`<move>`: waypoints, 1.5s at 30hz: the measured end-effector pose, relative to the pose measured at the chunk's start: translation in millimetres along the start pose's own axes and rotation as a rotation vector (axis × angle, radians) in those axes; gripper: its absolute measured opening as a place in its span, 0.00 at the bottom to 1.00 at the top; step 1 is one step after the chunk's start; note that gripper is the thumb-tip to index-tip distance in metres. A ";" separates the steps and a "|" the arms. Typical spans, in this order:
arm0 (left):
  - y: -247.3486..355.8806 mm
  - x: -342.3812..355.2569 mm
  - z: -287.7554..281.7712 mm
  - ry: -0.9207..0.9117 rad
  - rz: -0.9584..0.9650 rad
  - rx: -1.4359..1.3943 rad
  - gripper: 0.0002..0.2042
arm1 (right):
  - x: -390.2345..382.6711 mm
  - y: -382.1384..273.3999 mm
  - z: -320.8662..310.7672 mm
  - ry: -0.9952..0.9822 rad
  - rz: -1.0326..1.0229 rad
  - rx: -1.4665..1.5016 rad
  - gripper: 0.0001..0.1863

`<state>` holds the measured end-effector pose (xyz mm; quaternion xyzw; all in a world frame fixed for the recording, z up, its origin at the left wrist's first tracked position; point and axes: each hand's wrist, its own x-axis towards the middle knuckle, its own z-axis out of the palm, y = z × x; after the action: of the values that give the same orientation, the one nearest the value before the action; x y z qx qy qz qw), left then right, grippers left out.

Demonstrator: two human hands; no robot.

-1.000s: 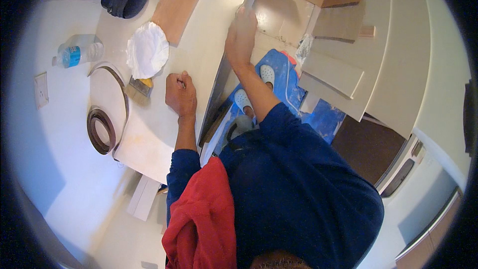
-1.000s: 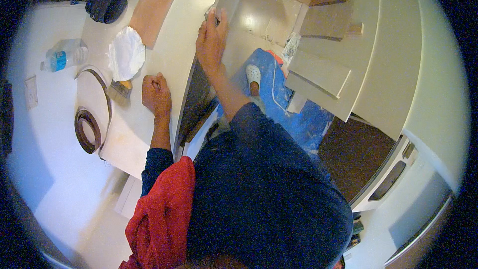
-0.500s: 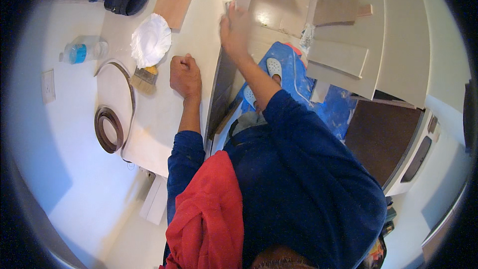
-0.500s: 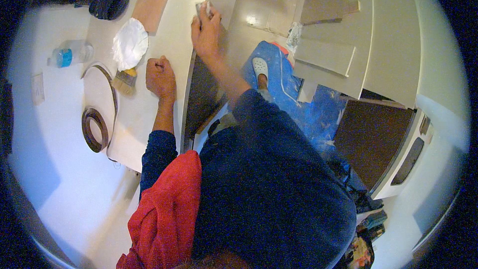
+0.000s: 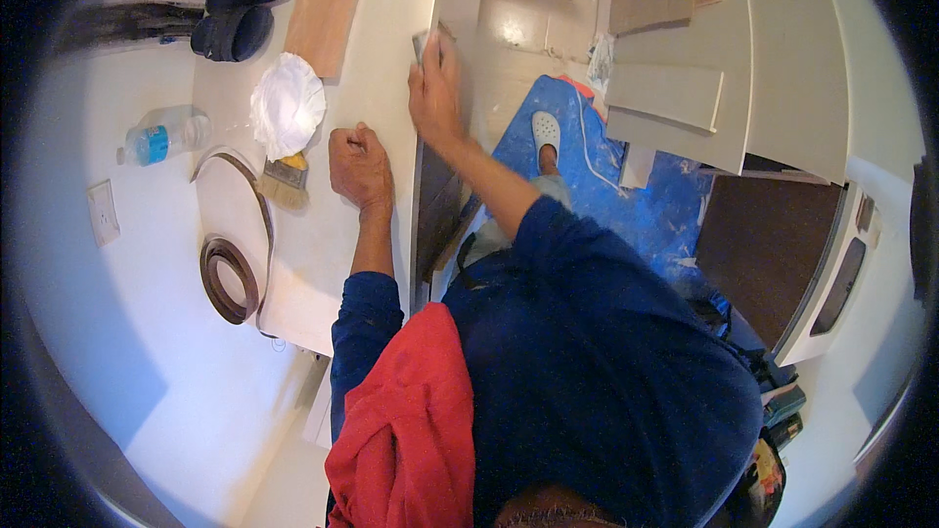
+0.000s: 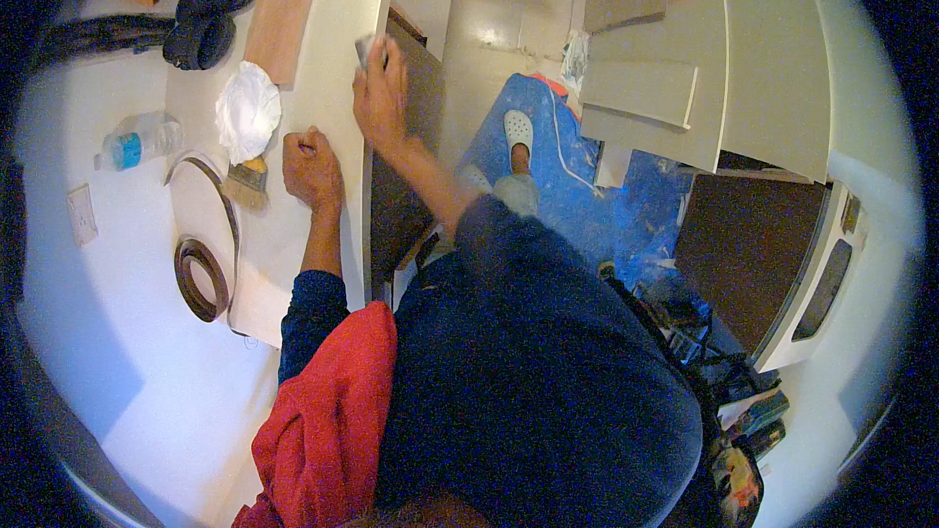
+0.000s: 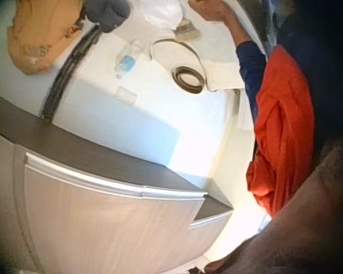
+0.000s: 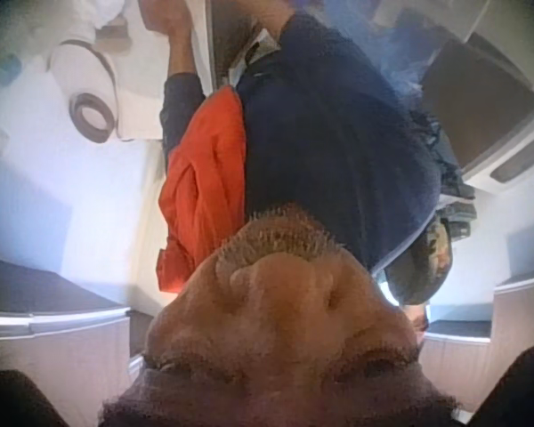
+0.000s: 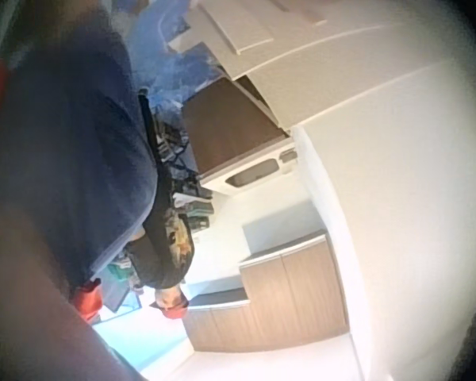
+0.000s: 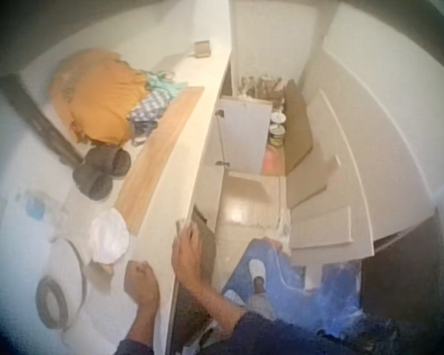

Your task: The person applies a dark edge banding strip to the vertical edge of a white cabinet door, pressing it into place with a small black tool. They smooth the strip along the edge and wipe the surface with a white cloth. The work occurs in a room with blue floor protection and scattered tools.

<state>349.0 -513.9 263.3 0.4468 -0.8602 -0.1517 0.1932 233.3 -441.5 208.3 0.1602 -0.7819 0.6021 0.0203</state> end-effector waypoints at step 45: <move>0.8 0.3 -4.2 -0.036 -0.045 0.018 0.13 | -72.5 -33.5 -33.3 -0.345 0.016 -0.422 0.39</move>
<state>350.2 -514.1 267.4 0.4650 -0.8546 -0.1562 0.1704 305.9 -401.1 232.5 0.2466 -0.8832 0.3897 -0.0850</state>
